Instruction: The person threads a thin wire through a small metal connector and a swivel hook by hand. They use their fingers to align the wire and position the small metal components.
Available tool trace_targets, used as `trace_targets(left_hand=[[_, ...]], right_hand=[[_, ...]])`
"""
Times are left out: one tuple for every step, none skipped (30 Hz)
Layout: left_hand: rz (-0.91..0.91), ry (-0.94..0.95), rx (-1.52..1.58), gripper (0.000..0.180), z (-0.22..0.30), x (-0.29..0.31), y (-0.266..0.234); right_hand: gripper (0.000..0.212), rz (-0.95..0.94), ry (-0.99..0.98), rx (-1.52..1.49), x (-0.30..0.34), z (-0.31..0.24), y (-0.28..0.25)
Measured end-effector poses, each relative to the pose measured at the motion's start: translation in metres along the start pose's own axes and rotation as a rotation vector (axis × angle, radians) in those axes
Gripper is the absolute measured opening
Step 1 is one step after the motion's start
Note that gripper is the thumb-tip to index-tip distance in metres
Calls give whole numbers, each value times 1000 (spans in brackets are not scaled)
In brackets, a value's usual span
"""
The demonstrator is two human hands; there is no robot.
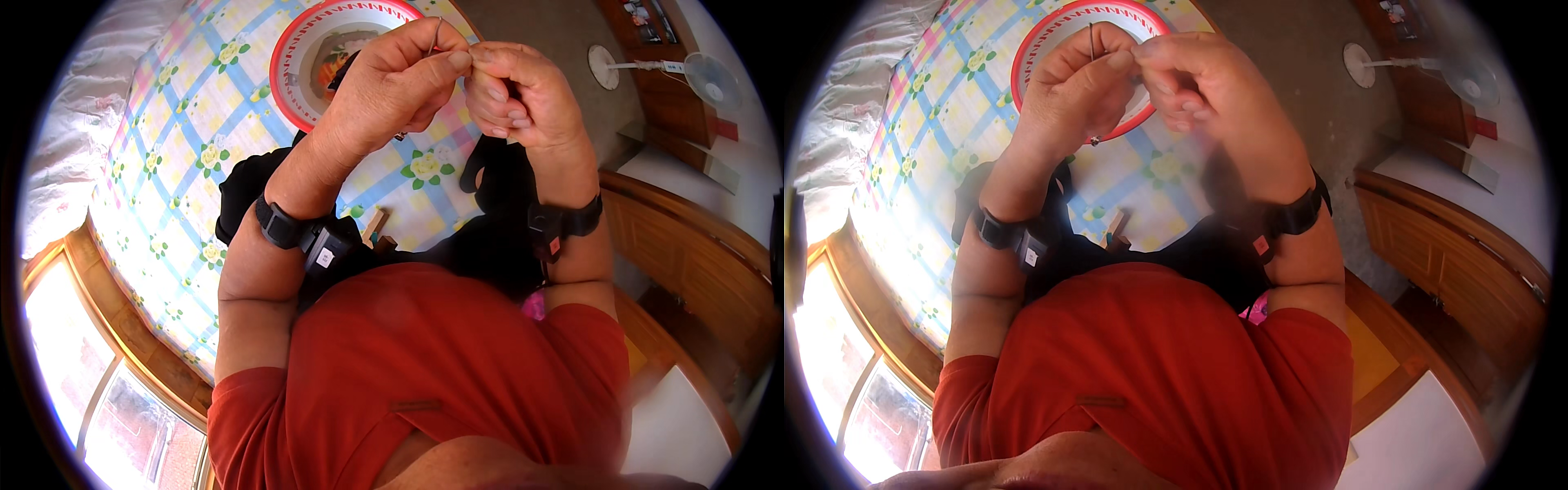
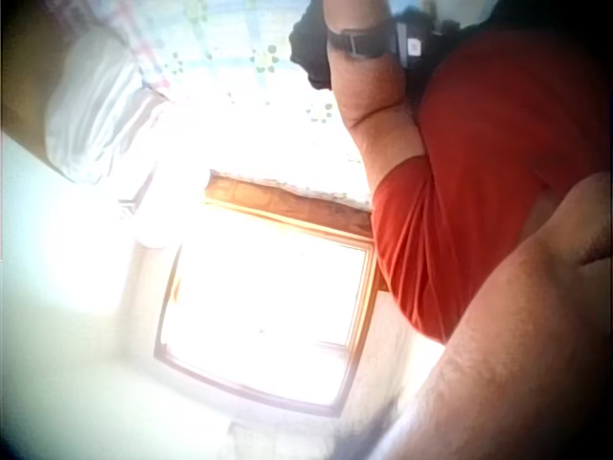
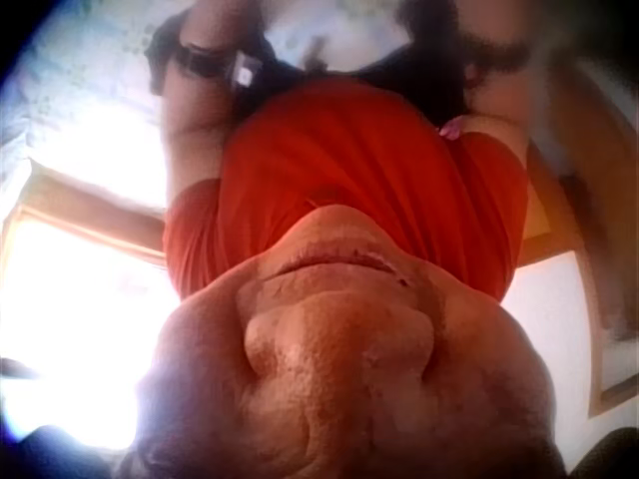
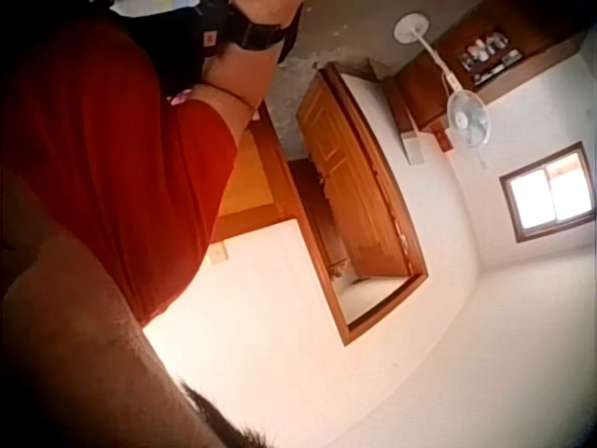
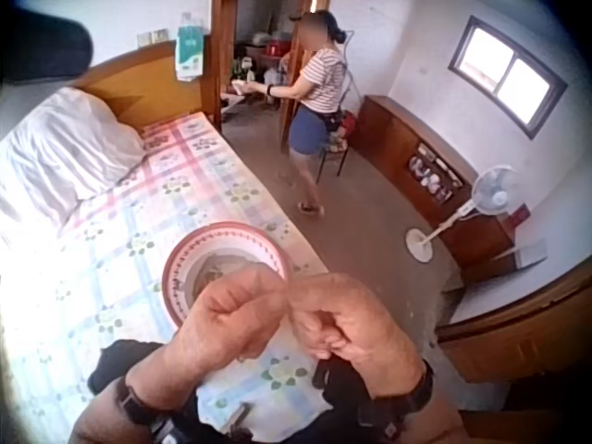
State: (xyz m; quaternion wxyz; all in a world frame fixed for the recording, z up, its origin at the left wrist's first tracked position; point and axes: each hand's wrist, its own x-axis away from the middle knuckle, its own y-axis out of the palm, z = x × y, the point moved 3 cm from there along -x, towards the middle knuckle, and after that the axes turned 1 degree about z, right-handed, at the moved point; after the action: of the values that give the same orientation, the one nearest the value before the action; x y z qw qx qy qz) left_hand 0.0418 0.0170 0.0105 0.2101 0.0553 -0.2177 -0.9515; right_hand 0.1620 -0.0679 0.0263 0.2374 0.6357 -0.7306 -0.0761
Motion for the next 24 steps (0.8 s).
trace_targets(left_hand=[[-3,-5,17,11,-1,0,0],[-5,-9,34,11,-1,-1,-1],[-10,-2,48,10,-2,-1,-1],[-14,5,61,10,-2,-1,0],[-19,12,74,9,-2,-1,0],[-16,10,78,8,-2,-1,0],[-13,9,82,8,-3,0,1],[-11,7,86,7,-3,0,1],[-11,11,83,7,-3,0,1],[-11,14,80,7,-3,0,1],[-11,18,77,7,-3,0,0],[-10,20,78,7,-3,0,0],[-9,23,80,7,-3,-1,0],[-8,25,82,7,-3,-1,0],[-10,19,72,7,-2,-1,0],[-13,13,63,8,-1,-1,0],[-15,7,53,8,0,-1,0],[-17,11,51,8,0,-1,0],[-18,16,48,8,0,-1,0],[-20,20,46,8,-1,-1,0],[-19,18,43,8,0,-1,0],[-19,15,41,8,0,0,-1],[-19,12,38,8,0,0,-1],[-12,19,51,7,-1,0,-1]], right_hand=[[37,-1,4,-1,0,0,0],[36,-2,8,-1,0,-1,1],[36,-3,13,-2,0,-1,2],[36,-3,12,2,0,-1,1],[36,-2,12,6,0,-1,1],[36,-1,11,11,0,-1,1],[36,2,4,18,0,0,0],[36,5,-3,26,0,1,-1],[36,8,-9,34,0,1,-2],[36,11,-8,45,0,1,-2],[36,15,-7,57,0,1,-2],[36,19,-6,68,0,1,-2],[36,17,0,70,0,1,-2],[36,15,6,72,0,0,-2],[36,13,12,73,-1,0,-2],[36,12,10,76,-1,0,-2],[36,11,7,79,-1,1,-3],[36,11,4,82,-1,1,-4],[37,10,-6,93,-1,1,-4],[37,9,-16,104,-2,2,-4],[37,8,-26,116,-2,2,-5],[37,11,-31,128,-2,2,-5],[37,14,-37,140,-1,2,-5],[37,17,-43,152,-1,2,-5]])
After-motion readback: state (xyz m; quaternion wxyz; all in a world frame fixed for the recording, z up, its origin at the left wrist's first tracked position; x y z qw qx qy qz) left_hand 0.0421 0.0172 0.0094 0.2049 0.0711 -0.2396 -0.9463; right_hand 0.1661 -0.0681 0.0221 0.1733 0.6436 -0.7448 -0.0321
